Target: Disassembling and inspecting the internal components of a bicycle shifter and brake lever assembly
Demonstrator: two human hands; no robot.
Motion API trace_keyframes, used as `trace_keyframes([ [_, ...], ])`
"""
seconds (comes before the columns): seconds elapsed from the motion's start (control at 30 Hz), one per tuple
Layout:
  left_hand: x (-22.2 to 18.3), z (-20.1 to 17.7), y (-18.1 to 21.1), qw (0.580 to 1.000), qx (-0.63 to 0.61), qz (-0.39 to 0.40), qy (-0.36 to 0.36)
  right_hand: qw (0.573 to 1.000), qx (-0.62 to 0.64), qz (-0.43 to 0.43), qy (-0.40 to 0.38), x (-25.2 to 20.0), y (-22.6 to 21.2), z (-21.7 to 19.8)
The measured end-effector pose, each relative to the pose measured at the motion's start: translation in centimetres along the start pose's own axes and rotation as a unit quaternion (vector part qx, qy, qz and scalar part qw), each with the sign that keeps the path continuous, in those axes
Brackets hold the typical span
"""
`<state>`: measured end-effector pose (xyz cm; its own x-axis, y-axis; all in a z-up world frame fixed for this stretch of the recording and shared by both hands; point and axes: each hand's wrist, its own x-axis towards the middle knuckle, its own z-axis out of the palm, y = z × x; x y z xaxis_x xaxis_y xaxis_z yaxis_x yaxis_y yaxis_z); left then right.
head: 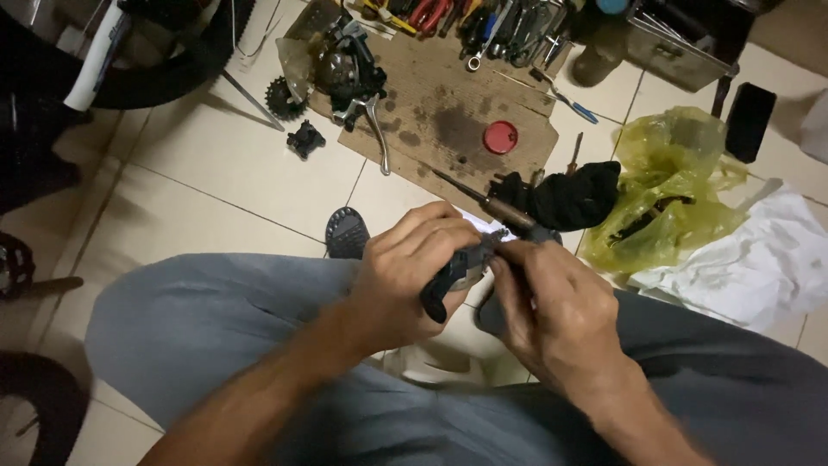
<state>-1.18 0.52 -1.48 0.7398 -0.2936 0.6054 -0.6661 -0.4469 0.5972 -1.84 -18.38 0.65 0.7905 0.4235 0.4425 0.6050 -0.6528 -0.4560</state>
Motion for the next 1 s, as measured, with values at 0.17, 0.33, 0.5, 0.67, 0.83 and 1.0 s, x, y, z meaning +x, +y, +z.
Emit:
trace_keyframes([
  [0.17, -0.1, 0.1, 0.0, 1.000, -0.008, 0.009, 0.003, 0.999, 0.006, 0.050, -0.020, -0.8, 0.5, 0.4],
  [0.33, -0.1, -0.1, 0.5, 1.000, -0.003, -0.005, 0.004, 0.993, 0.010, 0.113, -0.043, -1.3, 1.0, 0.8],
  [0.5, -0.4, 0.1, 0.3, 1.000, -0.017, -0.007, -0.007, 0.981, 0.065, 0.168, -0.076, -0.8, 0.8, 0.7],
  [0.67, -0.3, 0.0, 0.2, 1.000, -0.020, -0.013, -0.017, 0.968, 0.117, 0.208, -0.077, -0.8, 0.9, 1.0],
  [0.83, 0.0, -0.1, 0.3, 0.999, -0.024, -0.002, -0.024, 0.964, 0.152, 0.207, -0.068, -1.0, 1.1, 1.3],
  [1.0, -0.1, -0.1, 0.4, 0.999, -0.024, 0.003, -0.027, 0.940, 0.213, 0.249, -0.094, -1.5, 1.7, 1.7],
])
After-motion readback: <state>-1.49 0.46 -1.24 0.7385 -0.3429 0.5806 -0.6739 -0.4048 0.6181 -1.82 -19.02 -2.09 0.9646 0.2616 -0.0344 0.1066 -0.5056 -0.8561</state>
